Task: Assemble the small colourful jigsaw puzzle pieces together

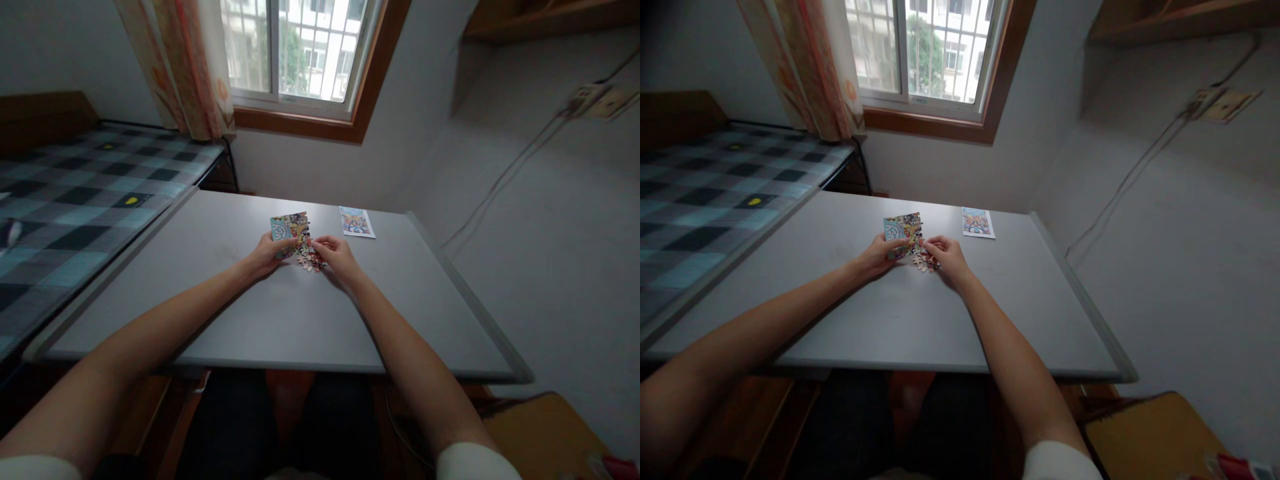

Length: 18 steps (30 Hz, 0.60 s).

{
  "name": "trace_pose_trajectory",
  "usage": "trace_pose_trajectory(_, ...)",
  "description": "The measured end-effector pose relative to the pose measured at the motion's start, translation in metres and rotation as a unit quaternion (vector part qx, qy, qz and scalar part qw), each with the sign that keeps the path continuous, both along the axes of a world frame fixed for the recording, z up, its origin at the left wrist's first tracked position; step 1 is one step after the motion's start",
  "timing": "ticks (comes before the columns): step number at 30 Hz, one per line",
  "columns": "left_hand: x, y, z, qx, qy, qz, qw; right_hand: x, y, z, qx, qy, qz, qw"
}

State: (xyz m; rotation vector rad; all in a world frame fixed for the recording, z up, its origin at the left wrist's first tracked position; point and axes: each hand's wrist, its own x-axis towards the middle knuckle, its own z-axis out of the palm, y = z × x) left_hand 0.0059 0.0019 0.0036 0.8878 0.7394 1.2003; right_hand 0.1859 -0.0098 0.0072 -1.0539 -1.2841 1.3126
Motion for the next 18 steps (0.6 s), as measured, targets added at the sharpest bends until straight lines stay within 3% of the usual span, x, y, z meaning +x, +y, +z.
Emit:
trace_pose_trajectory(6,0.0011,-0.0007,-0.0002,0.011,0.004,0.007,1.000,-0.0009,0.0049,-0.0027,0.010,0.011,-0.021,1.000)
trace_pose_trajectory(13,0.0021,0.0018,-0.0020,0.014,0.010,0.054,0.998,-0.0012,0.0050,-0.0034,0.105,-0.060,-0.077,0.990)
trace_pose_trajectory(18,0.0011,0.0021,-0.0030,0.015,0.015,0.045,0.999,-0.0028,0.0016,0.0004,0.088,-0.061,-0.068,0.992)
